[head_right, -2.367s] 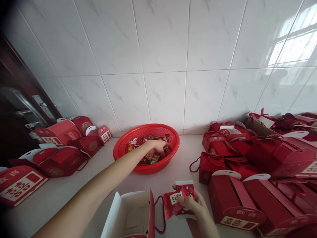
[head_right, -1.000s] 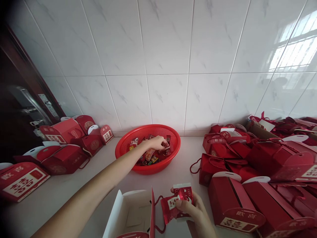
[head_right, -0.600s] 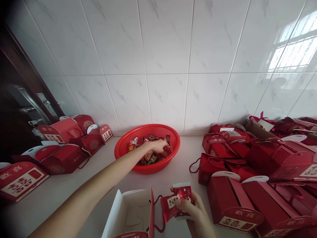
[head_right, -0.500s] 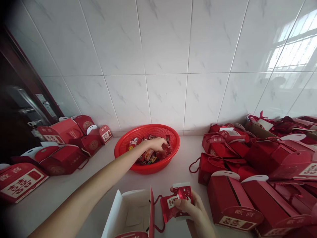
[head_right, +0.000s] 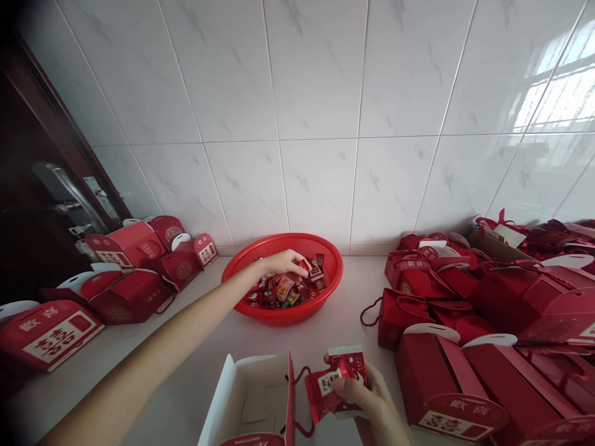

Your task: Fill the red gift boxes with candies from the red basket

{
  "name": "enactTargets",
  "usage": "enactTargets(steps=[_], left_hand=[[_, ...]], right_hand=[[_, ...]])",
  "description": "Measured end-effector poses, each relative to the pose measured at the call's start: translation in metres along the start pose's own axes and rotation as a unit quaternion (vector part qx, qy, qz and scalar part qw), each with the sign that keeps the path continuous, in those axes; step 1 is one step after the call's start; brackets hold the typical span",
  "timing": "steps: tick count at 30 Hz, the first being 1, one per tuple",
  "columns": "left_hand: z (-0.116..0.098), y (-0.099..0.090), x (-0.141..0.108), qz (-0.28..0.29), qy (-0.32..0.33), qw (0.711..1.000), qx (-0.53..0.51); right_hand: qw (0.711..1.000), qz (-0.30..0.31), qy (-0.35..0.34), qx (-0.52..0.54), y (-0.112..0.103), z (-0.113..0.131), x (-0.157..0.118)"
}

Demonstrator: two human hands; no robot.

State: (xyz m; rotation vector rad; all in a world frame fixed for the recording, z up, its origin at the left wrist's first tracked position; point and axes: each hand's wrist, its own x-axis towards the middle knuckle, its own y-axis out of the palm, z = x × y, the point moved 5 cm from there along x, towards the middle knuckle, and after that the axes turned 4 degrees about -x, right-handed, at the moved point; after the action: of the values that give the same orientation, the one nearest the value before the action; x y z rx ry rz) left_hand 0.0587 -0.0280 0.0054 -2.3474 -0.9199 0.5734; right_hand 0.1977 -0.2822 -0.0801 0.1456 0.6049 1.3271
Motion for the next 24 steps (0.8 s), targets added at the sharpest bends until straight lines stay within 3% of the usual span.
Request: enactTargets(steps=[6, 12, 15, 20, 24], left_hand=[[-0.002, -0.005, -0.012, -0.002, -0.004, 1.000, 0.026], [-0.011, 0.039, 0.004, 0.092, -0.003, 0.982, 0.163], [-0.013, 0.052, 0.013, 0.125, -0.011, 0.968, 0.216], [-0.004, 0.046, 0.018, 0.157, -0.045, 0.952, 0.260], [-0.001, 0.036, 0.015, 0.121, -0.068, 0.943, 0.302]], right_hand=[[1.000, -0.017, 0.000, 0.001, 0.000, 0.000, -0.004], [1.000, -0.014, -0.012, -0.006, 0.003, 0.002, -0.005], [1.000, -0.025, -0.012, -0.008, 0.000, 0.003, -0.005], [1.000, -0.022, -0.010, -0.011, -0.003, 0.002, -0.005], [1.000, 0.008, -0.017, -0.007, 0.000, 0.002, -0.004]])
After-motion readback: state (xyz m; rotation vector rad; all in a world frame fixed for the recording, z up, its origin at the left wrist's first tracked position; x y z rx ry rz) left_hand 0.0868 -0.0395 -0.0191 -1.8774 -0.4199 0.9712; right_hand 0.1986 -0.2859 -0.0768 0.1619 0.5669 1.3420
